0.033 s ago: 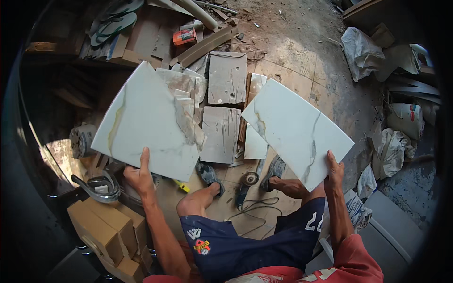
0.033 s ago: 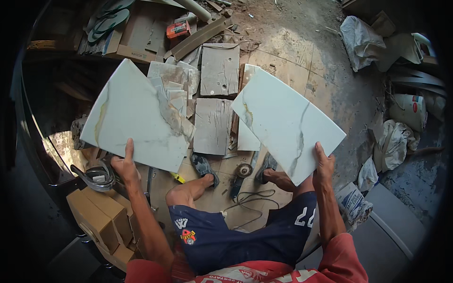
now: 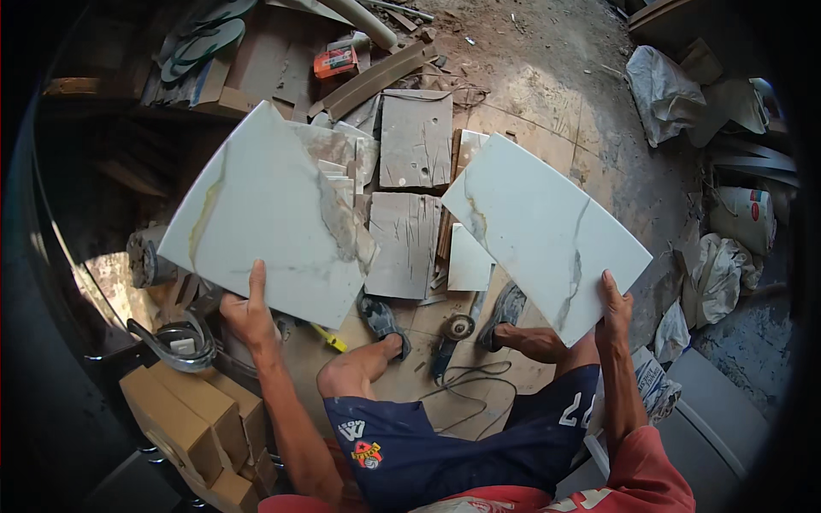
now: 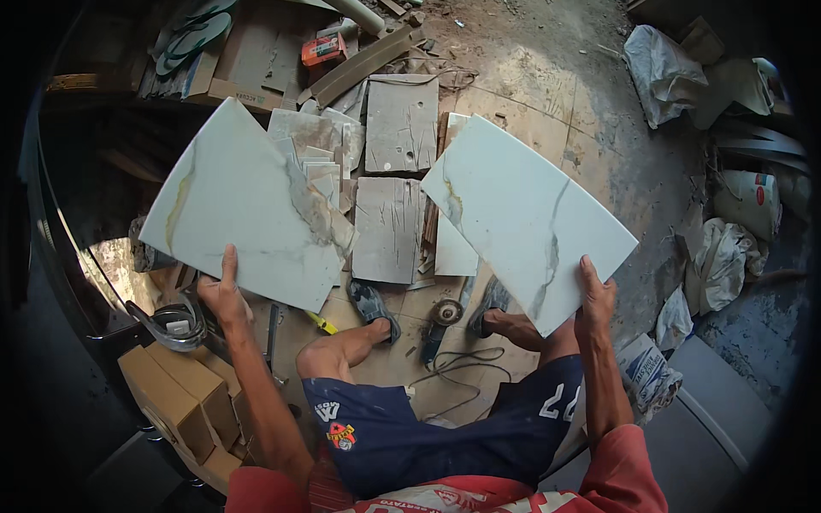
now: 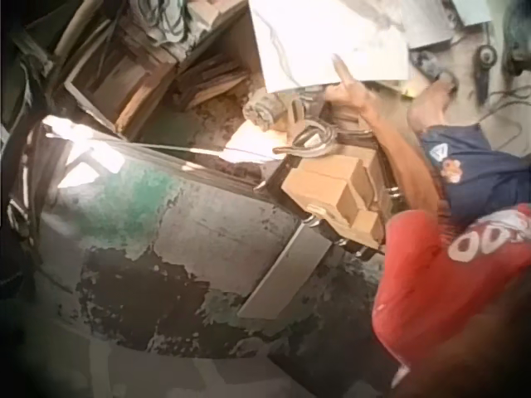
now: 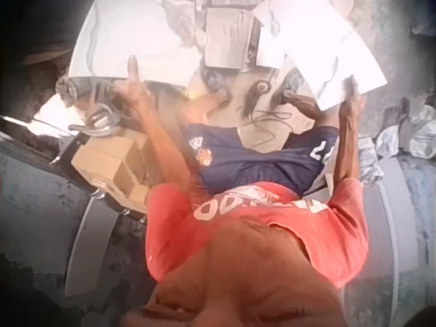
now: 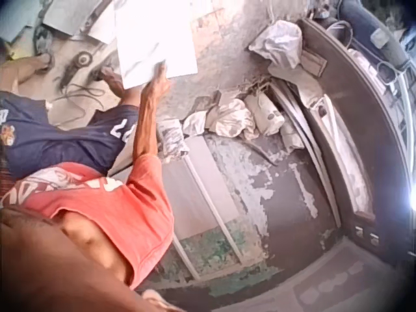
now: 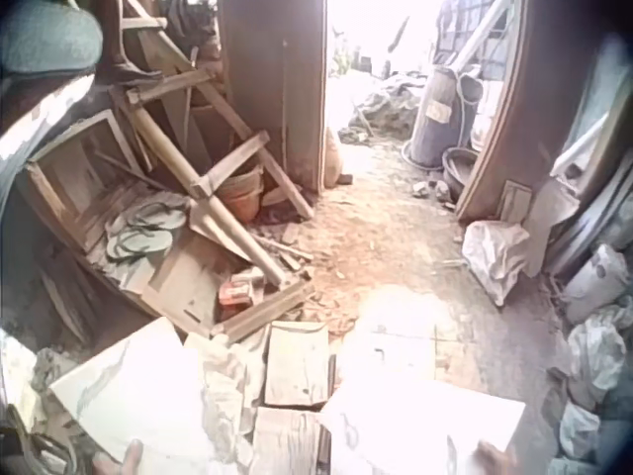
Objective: Measuring and marking tile dimensions using a tape measure and pencil at a renovation site.
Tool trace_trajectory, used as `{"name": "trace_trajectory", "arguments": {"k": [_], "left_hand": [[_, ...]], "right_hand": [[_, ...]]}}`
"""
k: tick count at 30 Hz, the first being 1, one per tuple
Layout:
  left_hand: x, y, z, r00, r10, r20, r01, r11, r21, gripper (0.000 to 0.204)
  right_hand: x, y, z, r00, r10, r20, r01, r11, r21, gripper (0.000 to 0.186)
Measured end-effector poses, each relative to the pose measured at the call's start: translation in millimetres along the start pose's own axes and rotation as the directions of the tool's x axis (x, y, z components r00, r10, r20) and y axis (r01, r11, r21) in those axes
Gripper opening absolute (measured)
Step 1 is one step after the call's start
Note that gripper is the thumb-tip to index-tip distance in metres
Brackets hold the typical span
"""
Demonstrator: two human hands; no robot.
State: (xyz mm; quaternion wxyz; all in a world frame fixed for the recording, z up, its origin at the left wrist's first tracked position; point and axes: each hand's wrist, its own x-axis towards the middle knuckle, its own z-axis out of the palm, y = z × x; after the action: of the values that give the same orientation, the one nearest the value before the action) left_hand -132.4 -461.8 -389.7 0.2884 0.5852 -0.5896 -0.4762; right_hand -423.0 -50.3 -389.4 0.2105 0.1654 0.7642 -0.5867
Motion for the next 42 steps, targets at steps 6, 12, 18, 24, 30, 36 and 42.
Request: {"name": "trace_trajectory", "arguments": {"k": [6, 12, 18, 24, 30, 36, 42], "left_hand": [[106, -79, 30, 0.978, 0.205, 0.042, -0.186, 0.942, -0.281, 0.043], [196, -112, 70, 0.939, 0.212, 0.272, -0.202, 0.977, -0.062, 0.044], [229, -140, 72, 0.879, 0.145, 0.454, -0.151, 0.988, -0.023, 0.045], [267, -159, 86, 0.810, 0.099, 0.578, -0.158, 0.986, 0.053, 0.053], [293, -191, 75, 0.787, 0.000, 0.617, -0.071, 0.993, 0.091, 0.057], [319, -235, 55, 0.790, -0.068, 0.609, -0.034, 0.987, 0.154, 0.058], [326, -264, 31, 0.777, -0.166, 0.608, 0.086, 0.984, 0.159, 0.061]], "right_hand": [[61, 46, 45, 0.998, -0.057, 0.007, 0.057, 0.998, 0.027, 0.029], [95, 71, 5, 0.990, -0.003, 0.139, -0.004, 0.999, 0.047, 0.040], [61, 103, -15, 0.994, -0.106, -0.016, 0.106, 0.993, 0.056, 0.044], [9, 112, -12, 0.988, -0.148, -0.032, 0.150, 0.987, 0.058, 0.044], [-28, 121, -18, 0.999, -0.018, -0.039, 0.020, 0.998, 0.053, 0.047], [-55, 135, -14, 0.995, -0.093, -0.026, 0.095, 0.991, 0.096, 0.052], [-57, 159, 0, 0.990, -0.075, -0.123, 0.067, 0.995, -0.069, 0.062]]}}
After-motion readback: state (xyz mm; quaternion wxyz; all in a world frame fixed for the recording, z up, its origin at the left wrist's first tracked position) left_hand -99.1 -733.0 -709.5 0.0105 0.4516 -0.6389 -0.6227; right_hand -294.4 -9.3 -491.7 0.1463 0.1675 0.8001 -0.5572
